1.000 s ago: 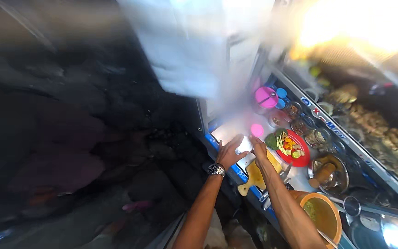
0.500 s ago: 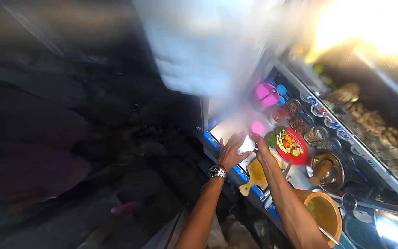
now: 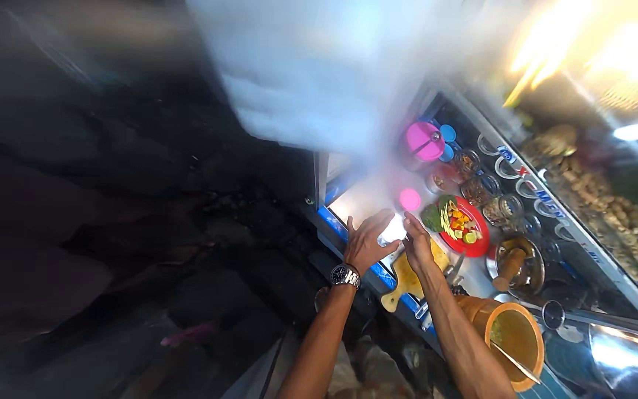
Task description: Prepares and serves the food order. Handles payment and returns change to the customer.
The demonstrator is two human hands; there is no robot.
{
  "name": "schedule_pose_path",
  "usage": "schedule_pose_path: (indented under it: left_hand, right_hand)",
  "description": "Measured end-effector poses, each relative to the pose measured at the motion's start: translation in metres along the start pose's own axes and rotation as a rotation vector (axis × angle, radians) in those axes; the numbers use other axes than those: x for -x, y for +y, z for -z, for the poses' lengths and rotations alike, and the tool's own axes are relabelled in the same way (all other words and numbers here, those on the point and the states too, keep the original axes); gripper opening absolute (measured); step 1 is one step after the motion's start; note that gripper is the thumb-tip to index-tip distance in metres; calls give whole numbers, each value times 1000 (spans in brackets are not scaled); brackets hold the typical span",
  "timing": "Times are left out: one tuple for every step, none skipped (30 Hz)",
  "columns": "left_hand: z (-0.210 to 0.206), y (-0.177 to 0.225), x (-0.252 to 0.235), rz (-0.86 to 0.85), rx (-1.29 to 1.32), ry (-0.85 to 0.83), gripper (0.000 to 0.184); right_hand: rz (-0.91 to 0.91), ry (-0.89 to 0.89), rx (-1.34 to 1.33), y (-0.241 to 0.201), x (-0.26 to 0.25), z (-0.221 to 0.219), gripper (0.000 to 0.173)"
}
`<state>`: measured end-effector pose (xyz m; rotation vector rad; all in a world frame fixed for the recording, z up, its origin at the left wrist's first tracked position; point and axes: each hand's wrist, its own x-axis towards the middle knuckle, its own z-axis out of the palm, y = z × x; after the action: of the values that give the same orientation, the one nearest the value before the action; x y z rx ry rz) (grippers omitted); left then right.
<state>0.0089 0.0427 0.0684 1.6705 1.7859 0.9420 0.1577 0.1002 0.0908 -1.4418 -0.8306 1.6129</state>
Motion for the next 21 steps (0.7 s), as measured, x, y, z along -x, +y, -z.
schedule_pose_path:
  left_hand:
    - [0, 0, 0, 5, 0, -4, 68]
    - [0, 0, -1, 13, 2, -16, 69]
    - [0, -1, -1, 18, 6, -19, 69]
    - [0, -2, 0, 21, 10, -19, 68]
    - [0, -2, 0, 20, 13, -12, 68]
    - [0, -3, 0, 19, 11, -11, 68]
    - [-1, -3, 0, 16, 7, -12, 67]
    - [-2, -3, 0, 12, 7, -12, 68]
    - [-2, -3, 0, 10, 5, -12, 68]
    - [-2, -3, -1, 9, 6, -13, 68]
    - [-1, -4, -2, 8, 11, -14, 68]
    - [-1, -5, -2, 9, 18, -16, 68]
    - [-1, -5, -1, 13, 23, -17, 68]
    - [-2, -5, 1, 12, 22, -19, 68]
    - [-2, -6, 0, 6, 20, -15, 68]
    - [-3, -6, 0, -1, 16, -12, 69]
    - [-4, -6, -1, -7, 15, -3, 69]
    - [-4, -6, -1, -10, 13, 4, 69]
    - [-4, -6, -2, -11, 15, 7, 69]
    - [-3, -5, -2, -9, 16, 8, 68]
    - [-3, -5, -2, -9, 18, 9, 67]
  right_hand:
    - [0, -12, 0, 1, 0, 2, 35]
    - [3, -14, -7, 2, 1, 2, 36]
    - [14, -2, -18, 4, 2, 0, 36]
    - [27, 16, -24, 6, 3, -2, 35]
    - [40, 30, -21, 6, 4, -4, 34]
    - [47, 36, -16, 6, 4, -6, 33]
    - [46, 30, -12, 5, 4, -5, 33]
    - [38, 10, -8, 5, 4, -1, 34]
    - [29, -11, -14, 5, 5, 2, 36]
    - [23, -28, -35, 6, 7, 4, 37]
    - [25, -34, -66, 9, 8, 3, 39]
    - [32, -27, -98, 12, 10, 2, 39]
    - [34, -17, -121, 14, 11, 1, 40]
    - [32, -6, -127, 15, 11, 1, 41]
    - [32, -1, -106, 12, 11, 2, 42]
    - [44, 6, -45, 7, 11, 4, 44]
    - [70, 6, 66, 1, 12, 6, 46]
    - [111, -3, 213, -6, 14, 6, 48]
    - [164, -21, 380, -14, 16, 4, 53]
    - [211, -66, 545, -23, 19, 1, 58]
    - [257, -131, 695, -31, 22, -3, 62]
